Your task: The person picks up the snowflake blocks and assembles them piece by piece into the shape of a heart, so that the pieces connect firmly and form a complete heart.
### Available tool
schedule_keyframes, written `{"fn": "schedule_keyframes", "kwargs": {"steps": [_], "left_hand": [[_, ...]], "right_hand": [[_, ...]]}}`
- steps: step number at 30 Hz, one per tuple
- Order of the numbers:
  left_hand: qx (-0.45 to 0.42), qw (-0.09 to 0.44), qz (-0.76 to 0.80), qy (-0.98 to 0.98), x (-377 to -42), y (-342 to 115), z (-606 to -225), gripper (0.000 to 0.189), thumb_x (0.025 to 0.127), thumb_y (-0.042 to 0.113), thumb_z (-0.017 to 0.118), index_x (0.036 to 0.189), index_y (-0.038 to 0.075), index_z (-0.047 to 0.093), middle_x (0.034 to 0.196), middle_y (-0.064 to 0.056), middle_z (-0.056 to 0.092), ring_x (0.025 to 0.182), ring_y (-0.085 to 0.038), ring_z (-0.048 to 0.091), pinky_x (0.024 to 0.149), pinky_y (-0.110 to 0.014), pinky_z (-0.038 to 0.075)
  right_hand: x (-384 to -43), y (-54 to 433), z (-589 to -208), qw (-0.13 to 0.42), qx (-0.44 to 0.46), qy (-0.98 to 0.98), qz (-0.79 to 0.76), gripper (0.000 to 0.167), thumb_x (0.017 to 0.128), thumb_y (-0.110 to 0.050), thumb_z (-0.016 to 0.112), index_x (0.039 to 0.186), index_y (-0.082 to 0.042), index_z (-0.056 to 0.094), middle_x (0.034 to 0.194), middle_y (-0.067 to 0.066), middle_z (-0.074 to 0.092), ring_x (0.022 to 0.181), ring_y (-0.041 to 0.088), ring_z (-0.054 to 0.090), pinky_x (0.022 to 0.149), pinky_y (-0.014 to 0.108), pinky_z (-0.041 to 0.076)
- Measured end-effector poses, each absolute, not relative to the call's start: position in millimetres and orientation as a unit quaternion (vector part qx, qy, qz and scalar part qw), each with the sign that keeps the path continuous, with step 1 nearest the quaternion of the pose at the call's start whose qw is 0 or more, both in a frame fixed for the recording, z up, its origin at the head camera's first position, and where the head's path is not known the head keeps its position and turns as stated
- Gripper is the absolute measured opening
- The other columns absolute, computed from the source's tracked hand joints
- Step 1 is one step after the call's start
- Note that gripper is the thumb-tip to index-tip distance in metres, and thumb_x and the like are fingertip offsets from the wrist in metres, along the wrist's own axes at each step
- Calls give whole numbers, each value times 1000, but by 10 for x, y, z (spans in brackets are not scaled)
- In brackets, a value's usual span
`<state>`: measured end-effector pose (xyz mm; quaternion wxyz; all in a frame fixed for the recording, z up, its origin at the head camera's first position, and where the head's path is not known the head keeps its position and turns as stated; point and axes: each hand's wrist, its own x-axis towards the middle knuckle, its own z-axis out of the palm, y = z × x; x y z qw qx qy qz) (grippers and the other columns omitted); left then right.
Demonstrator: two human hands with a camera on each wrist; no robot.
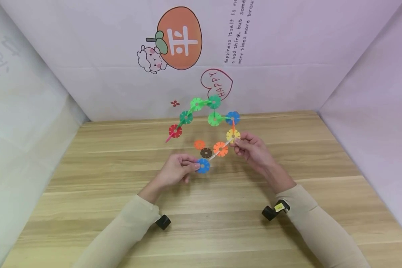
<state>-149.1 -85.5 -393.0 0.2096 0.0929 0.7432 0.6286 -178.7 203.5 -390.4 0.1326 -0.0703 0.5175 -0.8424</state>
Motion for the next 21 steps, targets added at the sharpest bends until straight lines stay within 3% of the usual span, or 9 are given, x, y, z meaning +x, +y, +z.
{"fn": "schedule_keyframes", "kwargs": {"steps": [8, 21], "left_hand": [[93, 180, 622, 757, -1482, -817, -3926, 14, 94, 8, 71, 103, -4, 71, 90, -24, 72, 42, -11, 49, 42, -23, 40], [80, 178, 646, 738, -1457, -749, -3897, 14, 95, 8, 70, 102, -4, 69, 90, -24, 73, 44, -11, 49, 44, -22, 40]], "right_hand": [[-1782, 2029, -3921, 130, -88, 518, -841, 17, 102, 4, 51, 92, -4, 62, 86, 8, 74, 68, 12, 62, 59, 19, 50], [-1797, 2036, -3929, 135, -92, 517, -840, 16, 102, 3, 52, 94, -4, 63, 88, 8, 74, 69, 12, 63, 60, 19, 51]]}}
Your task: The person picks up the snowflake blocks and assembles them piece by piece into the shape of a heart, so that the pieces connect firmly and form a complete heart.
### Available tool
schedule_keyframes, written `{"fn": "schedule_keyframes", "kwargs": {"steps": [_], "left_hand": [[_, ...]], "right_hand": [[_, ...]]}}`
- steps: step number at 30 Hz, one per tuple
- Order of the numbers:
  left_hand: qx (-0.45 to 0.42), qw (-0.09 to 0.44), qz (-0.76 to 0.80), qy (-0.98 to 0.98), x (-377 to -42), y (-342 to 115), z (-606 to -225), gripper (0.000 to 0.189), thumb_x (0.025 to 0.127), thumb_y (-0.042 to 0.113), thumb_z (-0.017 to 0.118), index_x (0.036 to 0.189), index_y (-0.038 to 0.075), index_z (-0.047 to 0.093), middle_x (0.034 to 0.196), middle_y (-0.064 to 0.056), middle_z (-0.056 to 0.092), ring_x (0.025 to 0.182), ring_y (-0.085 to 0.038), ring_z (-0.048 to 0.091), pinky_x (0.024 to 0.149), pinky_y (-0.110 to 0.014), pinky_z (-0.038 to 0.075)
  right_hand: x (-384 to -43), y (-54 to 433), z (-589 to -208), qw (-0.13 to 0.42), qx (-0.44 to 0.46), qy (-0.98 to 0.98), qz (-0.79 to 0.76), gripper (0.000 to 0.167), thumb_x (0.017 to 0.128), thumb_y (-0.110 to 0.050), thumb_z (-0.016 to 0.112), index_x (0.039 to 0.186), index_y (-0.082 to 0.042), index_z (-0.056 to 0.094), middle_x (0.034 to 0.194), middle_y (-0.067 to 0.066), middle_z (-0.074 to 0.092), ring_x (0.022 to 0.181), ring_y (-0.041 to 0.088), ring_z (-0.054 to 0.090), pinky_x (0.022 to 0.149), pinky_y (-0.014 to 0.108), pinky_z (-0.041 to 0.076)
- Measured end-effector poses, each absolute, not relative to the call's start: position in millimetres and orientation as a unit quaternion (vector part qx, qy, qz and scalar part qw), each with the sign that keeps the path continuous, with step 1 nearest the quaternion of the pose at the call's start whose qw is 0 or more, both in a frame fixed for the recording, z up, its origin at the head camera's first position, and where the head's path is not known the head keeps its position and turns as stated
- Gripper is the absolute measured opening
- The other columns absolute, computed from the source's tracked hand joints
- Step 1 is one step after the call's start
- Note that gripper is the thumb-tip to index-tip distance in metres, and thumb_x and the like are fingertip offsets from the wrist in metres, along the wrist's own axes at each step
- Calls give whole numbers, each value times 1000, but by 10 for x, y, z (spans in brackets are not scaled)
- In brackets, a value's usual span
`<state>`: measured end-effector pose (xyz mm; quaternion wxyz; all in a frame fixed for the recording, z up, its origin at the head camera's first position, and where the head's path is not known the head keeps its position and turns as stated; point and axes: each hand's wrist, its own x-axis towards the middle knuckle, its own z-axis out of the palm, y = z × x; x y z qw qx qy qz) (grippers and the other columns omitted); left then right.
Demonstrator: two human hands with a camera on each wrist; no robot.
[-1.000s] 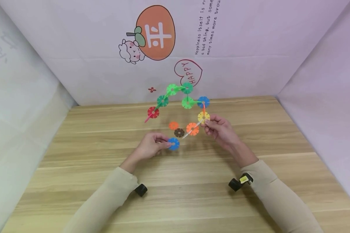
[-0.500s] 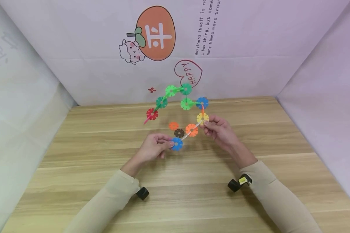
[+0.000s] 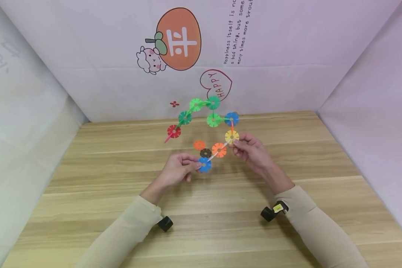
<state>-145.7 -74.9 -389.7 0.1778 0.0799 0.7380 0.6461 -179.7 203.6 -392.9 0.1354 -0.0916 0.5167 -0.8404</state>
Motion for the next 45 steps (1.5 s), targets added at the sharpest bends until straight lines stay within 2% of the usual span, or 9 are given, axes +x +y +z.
{"fn": "schedule_keyframes", "kwargs": {"steps": [8, 14, 18, 25, 30, 32, 39, 45], "left_hand": [[50, 155, 657, 736, -1435, -708, -3922, 10, 95, 7, 70, 99, -2, 69, 88, -26, 71, 46, -12, 50, 45, -22, 42], [33, 143, 676, 722, -1396, -684, -3895, 14, 94, 6, 71, 100, -6, 65, 85, -27, 69, 49, -12, 49, 45, -21, 41], [33, 134, 691, 710, -1381, -658, -3889, 9, 93, 2, 70, 96, -5, 65, 82, -26, 68, 49, -12, 49, 45, -20, 40], [40, 119, 703, 700, -1378, -582, -3914, 7, 93, -3, 69, 90, 1, 65, 76, -18, 69, 49, -12, 49, 45, -20, 40], [55, 94, 713, 692, -1373, -562, -3941, 11, 93, -5, 68, 87, 4, 65, 74, -19, 65, 49, -13, 47, 45, -21, 38], [68, 86, 717, 689, -1374, -559, -3951, 9, 93, -6, 67, 89, 3, 64, 75, -20, 64, 50, -14, 46, 45, -21, 37], [94, 66, 710, 694, -1381, -566, -3969, 6, 94, -6, 66, 98, -7, 62, 70, -6, 62, 52, -15, 46, 43, -20, 35], [95, 54, 703, 703, -1392, -568, -3985, 7, 93, -7, 66, 99, -7, 63, 70, -3, 62, 53, -18, 46, 43, -21, 36]], "right_hand": [[-1772, 2009, -3912, 128, -92, 528, -835, 14, 102, 4, 53, 94, -4, 62, 89, 9, 74, 68, 12, 62, 60, 19, 51], [-1760, 1986, -3896, 127, -102, 533, -830, 14, 102, 4, 53, 93, -3, 62, 90, 10, 74, 69, 12, 63, 62, 20, 52], [-1762, 1977, -3897, 131, -99, 534, -829, 14, 102, 4, 53, 93, -3, 61, 89, 9, 74, 69, 12, 62, 62, 20, 52], [-1764, 1994, -3885, 136, -92, 530, -832, 12, 101, 3, 55, 93, -4, 61, 89, 10, 73, 69, 12, 61, 62, 20, 51], [-1763, 2002, -3880, 128, -92, 531, -833, 14, 101, 3, 54, 94, -4, 63, 89, 9, 73, 69, 12, 61, 62, 19, 51], [-1765, 2004, -3880, 120, -93, 530, -834, 12, 101, 3, 55, 95, -4, 63, 89, 9, 73, 70, 13, 61, 62, 19, 52], [-1773, 2008, -3870, 107, -103, 534, -832, 6, 101, 0, 58, 100, -1, 64, 92, 10, 74, 72, 14, 63, 64, 21, 53], [-1731, 1980, -3892, 91, -75, 592, -797, 13, 100, -7, 63, 104, 5, 66, 92, 11, 72, 75, 16, 63, 69, 24, 56]]}}
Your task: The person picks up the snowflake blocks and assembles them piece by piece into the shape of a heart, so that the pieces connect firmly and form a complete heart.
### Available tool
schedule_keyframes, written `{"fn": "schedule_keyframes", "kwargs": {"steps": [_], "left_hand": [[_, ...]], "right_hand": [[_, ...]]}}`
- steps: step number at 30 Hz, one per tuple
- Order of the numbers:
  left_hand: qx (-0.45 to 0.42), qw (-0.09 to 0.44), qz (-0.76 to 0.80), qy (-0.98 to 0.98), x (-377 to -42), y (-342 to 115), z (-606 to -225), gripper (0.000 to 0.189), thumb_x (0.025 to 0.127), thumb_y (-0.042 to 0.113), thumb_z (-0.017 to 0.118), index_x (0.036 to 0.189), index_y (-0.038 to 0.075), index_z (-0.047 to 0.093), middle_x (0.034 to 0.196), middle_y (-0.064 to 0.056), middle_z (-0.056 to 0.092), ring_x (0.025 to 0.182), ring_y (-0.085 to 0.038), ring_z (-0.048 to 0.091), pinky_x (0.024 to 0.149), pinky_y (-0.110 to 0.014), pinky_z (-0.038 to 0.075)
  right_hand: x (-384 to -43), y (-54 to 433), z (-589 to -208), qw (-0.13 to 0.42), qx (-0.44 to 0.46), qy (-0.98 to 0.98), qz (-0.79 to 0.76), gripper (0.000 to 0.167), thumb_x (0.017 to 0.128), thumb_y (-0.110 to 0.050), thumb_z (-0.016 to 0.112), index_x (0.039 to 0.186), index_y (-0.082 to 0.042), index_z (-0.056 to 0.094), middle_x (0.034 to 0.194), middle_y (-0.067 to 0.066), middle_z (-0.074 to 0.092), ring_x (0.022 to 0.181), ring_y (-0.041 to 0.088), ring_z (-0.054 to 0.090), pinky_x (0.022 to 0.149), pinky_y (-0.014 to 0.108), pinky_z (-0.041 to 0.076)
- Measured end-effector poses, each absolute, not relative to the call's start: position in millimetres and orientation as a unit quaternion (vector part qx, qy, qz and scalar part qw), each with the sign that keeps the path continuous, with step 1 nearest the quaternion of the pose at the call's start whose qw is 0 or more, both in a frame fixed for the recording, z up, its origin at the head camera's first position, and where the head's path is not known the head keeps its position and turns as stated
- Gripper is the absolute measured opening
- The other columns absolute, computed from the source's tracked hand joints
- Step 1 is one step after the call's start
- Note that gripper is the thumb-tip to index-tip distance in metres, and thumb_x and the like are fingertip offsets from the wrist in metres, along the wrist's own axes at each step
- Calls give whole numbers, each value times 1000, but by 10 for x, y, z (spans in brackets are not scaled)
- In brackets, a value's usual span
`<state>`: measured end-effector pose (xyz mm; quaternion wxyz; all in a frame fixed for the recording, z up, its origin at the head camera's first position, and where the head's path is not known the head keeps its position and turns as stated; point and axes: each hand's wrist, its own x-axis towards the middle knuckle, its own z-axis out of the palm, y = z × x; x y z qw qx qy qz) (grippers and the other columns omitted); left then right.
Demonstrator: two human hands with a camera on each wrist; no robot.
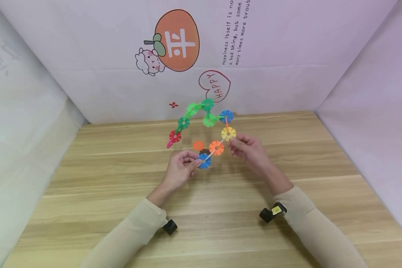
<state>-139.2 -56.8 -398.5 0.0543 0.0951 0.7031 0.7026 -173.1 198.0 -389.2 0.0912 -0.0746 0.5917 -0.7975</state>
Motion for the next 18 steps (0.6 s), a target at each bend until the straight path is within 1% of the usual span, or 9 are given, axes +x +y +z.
{"fn": "schedule_keyframes", "kwargs": {"steps": [2, 5, 6, 10, 12, 15, 18], "left_hand": [[92, 51, 700, 706, -1394, -563, -3991, 6, 93, -6, 67, 98, -4, 64, 70, -4, 62, 53, -19, 46, 44, -21, 37], [93, 45, 699, 708, -1394, -558, -3997, 5, 93, -5, 68, 96, -3, 64, 70, -6, 63, 53, -19, 46, 44, -21, 36], [96, 42, 699, 708, -1395, -555, -4000, 5, 92, -6, 68, 95, -4, 64, 71, -9, 64, 52, -18, 46, 44, -21, 36], [106, 39, 702, 704, -1398, -530, -4018, 5, 92, -7, 68, 94, -6, 63, 71, -12, 65, 50, -14, 45, 45, -20, 36], [106, 39, 704, 701, -1395, -516, -4025, 4, 92, -7, 67, 93, -6, 63, 71, -11, 65, 49, -12, 44, 45, -20, 36], [97, 42, 707, 700, -1388, -502, -4024, 5, 93, -6, 67, 95, -6, 63, 69, -6, 64, 49, -13, 44, 44, -21, 35], [95, 39, 705, 702, -1389, -491, -4023, 6, 93, -4, 68, 96, -6, 63, 67, -2, 63, 48, -13, 43, 43, -21, 35]], "right_hand": [[-1696, 1945, -3910, 88, -64, 622, -775, 20, 98, -9, 66, 108, 9, 65, 92, 11, 72, 76, 17, 64, 72, 27, 58], [-1641, 1864, -3945, 92, -61, 649, -752, 22, 96, -9, 69, 111, 7, 66, 94, 10, 72, 78, 19, 65, 75, 31, 59], [-1623, 1835, -3959, 94, -62, 648, -753, 19, 96, -9, 69, 110, 5, 67, 94, 10, 72, 77, 19, 66, 75, 32, 59], [-1572, 1742, -4010, 92, -74, 638, -761, 5, 96, -4, 68, 101, -4, 70, 91, 7, 73, 76, 18, 67, 73, 32, 59], [-1562, 1713, -4026, 87, -80, 634, -765, 4, 96, -3, 68, 99, -3, 70, 90, 8, 73, 76, 19, 69, 73, 33, 59], [-1549, 1679, -4034, 73, -87, 636, -764, 3, 96, -2, 67, 98, -1, 69, 88, 8, 74, 76, 19, 70, 73, 35, 60], [-1539, 1651, -4027, 64, -86, 635, -765, 7, 97, -2, 66, 99, 4, 66, 87, 8, 74, 77, 19, 71, 76, 37, 60]]}}
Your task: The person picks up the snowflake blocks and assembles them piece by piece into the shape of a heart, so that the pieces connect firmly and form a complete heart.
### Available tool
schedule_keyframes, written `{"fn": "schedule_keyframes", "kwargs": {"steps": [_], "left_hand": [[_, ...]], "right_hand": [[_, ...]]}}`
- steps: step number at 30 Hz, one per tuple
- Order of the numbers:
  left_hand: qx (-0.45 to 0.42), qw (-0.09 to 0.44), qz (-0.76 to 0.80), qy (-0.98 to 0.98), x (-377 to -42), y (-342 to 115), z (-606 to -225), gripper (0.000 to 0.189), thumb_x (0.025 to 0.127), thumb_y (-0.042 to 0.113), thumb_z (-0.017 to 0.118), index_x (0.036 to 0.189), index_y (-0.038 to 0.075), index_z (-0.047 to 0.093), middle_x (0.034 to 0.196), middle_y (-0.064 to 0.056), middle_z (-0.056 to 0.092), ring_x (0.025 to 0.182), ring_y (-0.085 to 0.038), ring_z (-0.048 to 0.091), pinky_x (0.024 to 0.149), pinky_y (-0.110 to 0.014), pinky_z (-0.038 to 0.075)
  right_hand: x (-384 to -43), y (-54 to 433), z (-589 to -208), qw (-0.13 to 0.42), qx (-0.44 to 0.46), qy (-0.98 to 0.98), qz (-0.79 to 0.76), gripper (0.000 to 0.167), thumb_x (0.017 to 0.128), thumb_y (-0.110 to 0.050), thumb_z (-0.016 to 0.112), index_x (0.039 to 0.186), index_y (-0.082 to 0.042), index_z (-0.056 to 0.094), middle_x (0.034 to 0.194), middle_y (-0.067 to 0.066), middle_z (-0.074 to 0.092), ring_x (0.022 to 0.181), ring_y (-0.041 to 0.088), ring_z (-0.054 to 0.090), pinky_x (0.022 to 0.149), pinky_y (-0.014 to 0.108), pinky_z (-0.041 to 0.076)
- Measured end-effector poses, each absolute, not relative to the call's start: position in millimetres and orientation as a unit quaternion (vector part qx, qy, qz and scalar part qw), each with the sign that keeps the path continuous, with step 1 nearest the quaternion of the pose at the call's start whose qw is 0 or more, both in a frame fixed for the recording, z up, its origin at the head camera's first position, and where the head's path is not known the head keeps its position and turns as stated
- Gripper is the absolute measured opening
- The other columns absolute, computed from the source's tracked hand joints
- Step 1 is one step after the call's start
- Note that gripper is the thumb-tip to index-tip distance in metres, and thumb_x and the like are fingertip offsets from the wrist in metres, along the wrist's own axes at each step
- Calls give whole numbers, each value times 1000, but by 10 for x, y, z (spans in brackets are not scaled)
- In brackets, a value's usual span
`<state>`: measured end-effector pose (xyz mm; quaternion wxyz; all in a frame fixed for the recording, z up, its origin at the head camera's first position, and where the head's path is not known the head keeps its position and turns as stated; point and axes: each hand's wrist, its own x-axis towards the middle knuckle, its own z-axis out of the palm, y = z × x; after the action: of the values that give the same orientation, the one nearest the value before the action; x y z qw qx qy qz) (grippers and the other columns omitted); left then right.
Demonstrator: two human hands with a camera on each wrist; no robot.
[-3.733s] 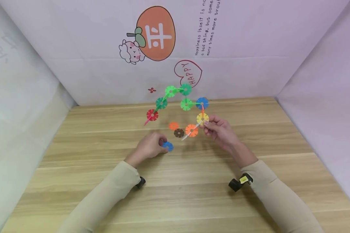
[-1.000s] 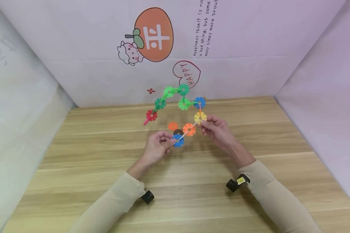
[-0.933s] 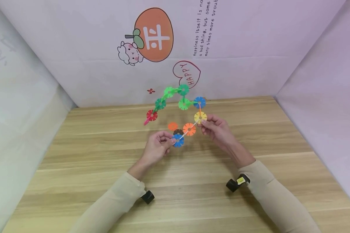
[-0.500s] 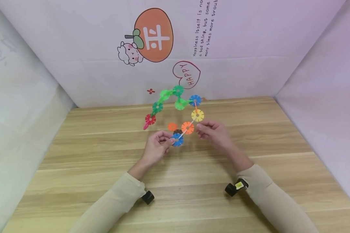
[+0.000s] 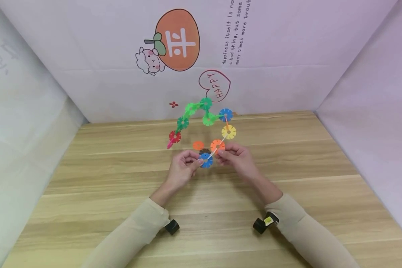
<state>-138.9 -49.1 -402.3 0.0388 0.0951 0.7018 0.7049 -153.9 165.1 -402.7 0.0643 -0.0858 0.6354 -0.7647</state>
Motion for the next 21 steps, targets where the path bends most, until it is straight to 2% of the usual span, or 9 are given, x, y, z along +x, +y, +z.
{"fn": "schedule_keyframes", "kwargs": {"steps": [5, 11, 16, 21], "left_hand": [[95, 30, 700, 707, -1403, -489, -4033, 7, 93, -2, 69, 95, -6, 64, 66, -4, 63, 47, -13, 43, 43, -21, 35], [83, 56, 695, 712, -1425, -520, -4027, 13, 94, 7, 71, 103, -3, 69, 81, -20, 71, 45, -12, 47, 44, -22, 40], [68, 98, 662, 740, -1483, -631, -4060, 30, 97, 24, 71, 118, 2, 69, 94, -13, 75, 50, -20, 56, 46, -26, 44], [70, 149, 600, 783, -1579, -737, -4132, 33, 96, 19, 71, 124, 2, 67, 102, -11, 71, 66, -26, 62, 50, -28, 46]], "right_hand": [[-1530, 1601, -3996, 54, -72, 620, -780, 8, 97, 1, 64, 99, 8, 63, 85, 7, 74, 78, 18, 72, 77, 37, 60], [-1539, 1618, -3983, 59, -53, 608, -790, 5, 99, 1, 61, 97, 0, 66, 88, 7, 75, 81, 18, 72, 79, 37, 59], [-1568, 1711, -3976, 60, -41, 586, -807, 8, 100, 0, 60, 95, -2, 67, 88, 8, 75, 79, 17, 71, 82, 36, 59], [-1607, 1827, -3959, 58, -33, 549, -833, 14, 99, 4, 58, 90, -3, 66, 86, 9, 74, 76, 17, 71, 77, 31, 59]]}}
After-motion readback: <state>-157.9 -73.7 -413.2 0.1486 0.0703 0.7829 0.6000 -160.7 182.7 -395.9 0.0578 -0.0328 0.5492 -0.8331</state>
